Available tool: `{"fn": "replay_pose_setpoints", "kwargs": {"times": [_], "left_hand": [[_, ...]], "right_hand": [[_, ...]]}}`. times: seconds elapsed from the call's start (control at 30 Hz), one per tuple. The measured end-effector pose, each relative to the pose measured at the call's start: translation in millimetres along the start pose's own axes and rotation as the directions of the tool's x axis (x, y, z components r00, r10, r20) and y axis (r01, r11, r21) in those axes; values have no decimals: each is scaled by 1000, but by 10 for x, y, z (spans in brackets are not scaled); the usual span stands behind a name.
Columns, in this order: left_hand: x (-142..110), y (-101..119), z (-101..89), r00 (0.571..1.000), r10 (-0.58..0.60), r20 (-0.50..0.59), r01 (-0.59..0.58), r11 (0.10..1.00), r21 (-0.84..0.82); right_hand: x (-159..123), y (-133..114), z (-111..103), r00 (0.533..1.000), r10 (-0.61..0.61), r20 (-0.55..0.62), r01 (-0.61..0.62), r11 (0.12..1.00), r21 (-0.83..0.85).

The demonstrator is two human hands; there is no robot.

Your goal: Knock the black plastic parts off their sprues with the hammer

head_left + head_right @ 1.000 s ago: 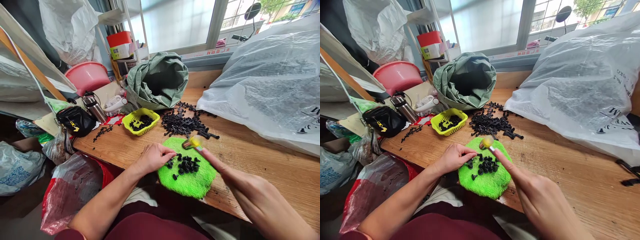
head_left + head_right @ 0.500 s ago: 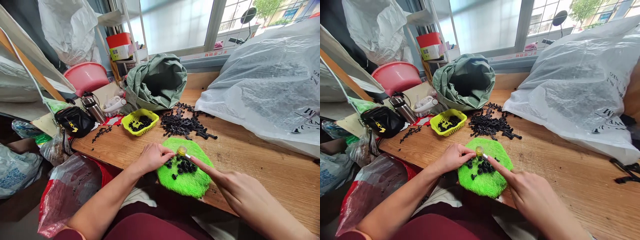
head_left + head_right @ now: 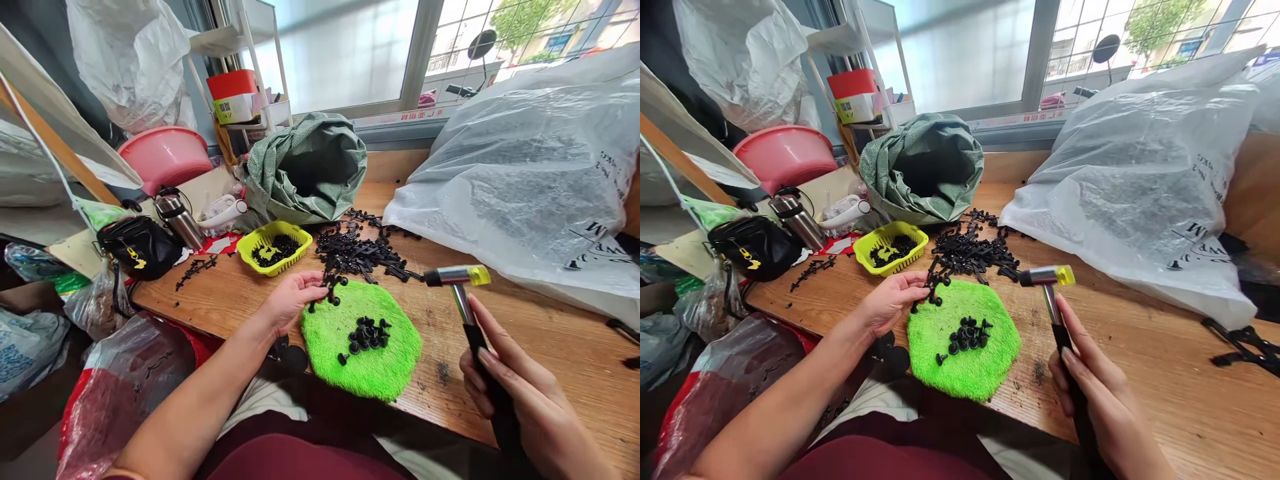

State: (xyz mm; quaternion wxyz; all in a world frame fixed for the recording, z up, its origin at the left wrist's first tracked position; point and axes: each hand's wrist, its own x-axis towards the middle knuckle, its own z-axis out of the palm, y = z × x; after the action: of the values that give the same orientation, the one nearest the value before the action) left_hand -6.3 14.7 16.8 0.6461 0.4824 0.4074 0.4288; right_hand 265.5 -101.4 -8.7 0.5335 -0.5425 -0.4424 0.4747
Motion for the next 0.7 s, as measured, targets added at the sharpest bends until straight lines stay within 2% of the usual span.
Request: {"fn": "replay_pose_setpoints", "kwargs": {"times": [0.17,0.27,0.4,0.6,0.7], "left_hand": [[146,-65,181,983,-176,-54,170,980,-107],[191,-80,300,970,-233,-69,223,966,-132],[231,-130,366,967,-246,-64,237,963,-127],[257,-221,352,971,-233,-48,227,968,-103],[246,-212,361,970,-234,-63,229,970,-87]], "right_hand": [[-61,114,14,993,115,27,-118,976,184],[-62,109,23,989,141,35,-146,965,218],[-50,138,9,988,146,41,-152,953,264],[-45,219,12,988,153,31,-155,931,332],[-48,220,10,992,119,33,-124,946,299]]}}
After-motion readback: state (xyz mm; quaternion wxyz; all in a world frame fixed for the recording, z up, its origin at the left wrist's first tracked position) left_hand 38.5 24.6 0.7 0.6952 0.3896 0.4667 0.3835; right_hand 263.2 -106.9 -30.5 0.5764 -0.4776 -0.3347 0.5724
